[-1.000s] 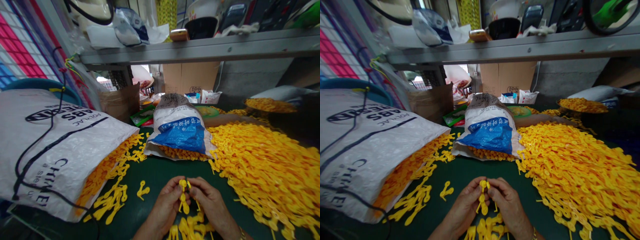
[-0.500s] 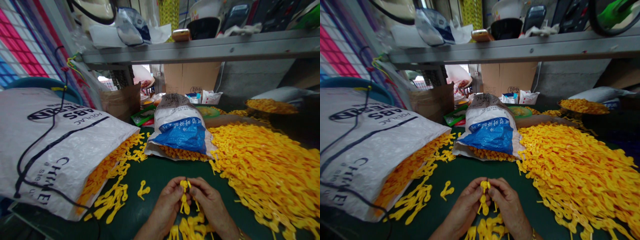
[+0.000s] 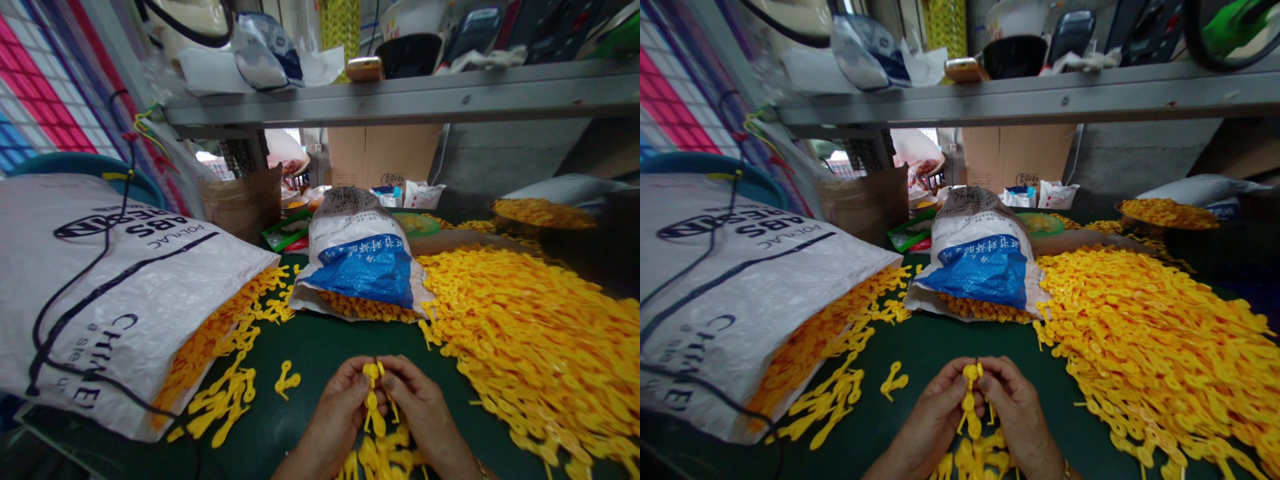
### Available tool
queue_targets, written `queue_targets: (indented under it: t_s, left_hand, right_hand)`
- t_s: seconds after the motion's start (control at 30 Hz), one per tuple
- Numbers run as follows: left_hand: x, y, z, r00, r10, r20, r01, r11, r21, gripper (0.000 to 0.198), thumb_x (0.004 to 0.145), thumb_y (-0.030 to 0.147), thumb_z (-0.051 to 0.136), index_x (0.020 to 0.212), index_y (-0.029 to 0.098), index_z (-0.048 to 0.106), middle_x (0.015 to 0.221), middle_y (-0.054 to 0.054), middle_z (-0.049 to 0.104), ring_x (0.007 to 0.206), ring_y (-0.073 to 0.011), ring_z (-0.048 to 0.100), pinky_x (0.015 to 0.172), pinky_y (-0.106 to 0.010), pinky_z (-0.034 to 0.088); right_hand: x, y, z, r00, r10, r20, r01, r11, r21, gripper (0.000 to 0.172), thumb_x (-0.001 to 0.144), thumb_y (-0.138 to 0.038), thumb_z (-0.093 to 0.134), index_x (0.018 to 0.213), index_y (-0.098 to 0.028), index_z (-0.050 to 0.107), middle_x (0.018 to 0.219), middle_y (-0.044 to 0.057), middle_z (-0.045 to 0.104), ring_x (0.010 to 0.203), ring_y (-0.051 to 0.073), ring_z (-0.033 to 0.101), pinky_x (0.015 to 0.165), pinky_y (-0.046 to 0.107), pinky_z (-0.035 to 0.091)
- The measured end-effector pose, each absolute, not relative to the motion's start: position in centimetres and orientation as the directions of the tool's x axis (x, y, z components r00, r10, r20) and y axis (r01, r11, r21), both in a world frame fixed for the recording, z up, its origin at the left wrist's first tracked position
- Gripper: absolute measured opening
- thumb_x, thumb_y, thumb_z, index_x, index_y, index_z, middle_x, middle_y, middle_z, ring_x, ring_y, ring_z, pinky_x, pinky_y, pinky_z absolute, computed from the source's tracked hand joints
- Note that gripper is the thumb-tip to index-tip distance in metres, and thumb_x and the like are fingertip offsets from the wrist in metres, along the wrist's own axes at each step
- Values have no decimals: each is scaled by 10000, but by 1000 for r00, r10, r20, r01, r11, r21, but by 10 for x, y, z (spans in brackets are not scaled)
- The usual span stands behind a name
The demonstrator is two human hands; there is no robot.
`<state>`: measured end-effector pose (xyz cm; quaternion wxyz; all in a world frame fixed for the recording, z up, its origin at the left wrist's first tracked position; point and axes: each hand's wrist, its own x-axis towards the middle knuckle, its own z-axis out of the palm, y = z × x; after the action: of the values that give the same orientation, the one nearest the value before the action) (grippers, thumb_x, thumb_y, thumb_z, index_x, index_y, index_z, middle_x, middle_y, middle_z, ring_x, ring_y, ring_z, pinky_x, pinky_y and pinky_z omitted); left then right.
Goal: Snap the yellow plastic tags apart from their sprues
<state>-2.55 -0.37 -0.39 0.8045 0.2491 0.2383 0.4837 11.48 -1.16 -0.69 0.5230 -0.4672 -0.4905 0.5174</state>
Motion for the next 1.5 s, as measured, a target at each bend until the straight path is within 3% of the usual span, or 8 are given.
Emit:
queue_targets:
  t_s: [0.1, 0.57, 0.9, 1.13, 1.33, 1.5]
  left_hand:
    - [-26, -3, -3, 408, 898, -162, -667, 414, 619, 161, 869, 191, 571, 1014, 152, 629, 860, -48, 639, 713, -125, 602, 701, -266, 449]
    - [-27, -3, -3, 378, 909, -178, -666, 400, 630, 165, 848, 200, 606, 1005, 152, 623, 869, -54, 653, 716, -131, 611, 691, -264, 453]
    - [-28, -3, -4, 373, 913, -165, -649, 384, 657, 164, 851, 207, 599, 1008, 161, 611, 862, -41, 649, 701, -120, 602, 689, -259, 445]
    - [-27, -1, -15, 325, 941, -96, -568, 275, 775, 212, 806, 273, 662, 993, 194, 600, 842, -9, 638, 650, -114, 585, 638, -253, 444]
    - [-27, -6, -15, 257, 966, -18, -433, 132, 892, 187, 838, 287, 622, 1010, 214, 607, 920, -12, 646, 794, -142, 588, 717, -263, 463]
    - [-26, -13, -8, 203, 979, -19, -299, 80, 951, 194, 854, 298, 590, 1024, 210, 618, 935, -31, 659, 853, -172, 584, 762, -270, 457]
  right_hand:
    - [116, -12, -4, -12, 999, 42, -101, 40, -994, 192, 839, -357, 634, 991, -257, 694, 899, -1, 591, 824, 158, 603, 707, 216, 501]
    - [114, -10, -5, -35, 999, 38, -63, 36, -997, 222, 828, -375, 629, 988, -244, 709, 829, -10, 543, 684, 137, 574, 617, 223, 490]
    - [115, -10, -8, -35, 999, 40, -61, 38, -997, 204, 838, -353, 625, 992, -250, 710, 847, -9, 559, 749, 145, 588, 662, 218, 486]
    - [112, -13, 0, -6, 998, 65, 6, 65, -998, 217, 832, -339, 626, 996, -242, 730, 774, -19, 564, 680, 136, 587, 637, 219, 480]
    - [113, -20, 6, -21, 999, 41, 188, 44, -981, 253, 886, -348, 557, 1056, -250, 716, 784, -11, 575, 752, 149, 586, 659, 202, 470]
    - [109, -29, 5, -54, 985, 167, 273, 175, -946, 292, 944, -328, 463, 1150, -254, 657, 890, 25, 603, 840, 166, 597, 732, 219, 483]
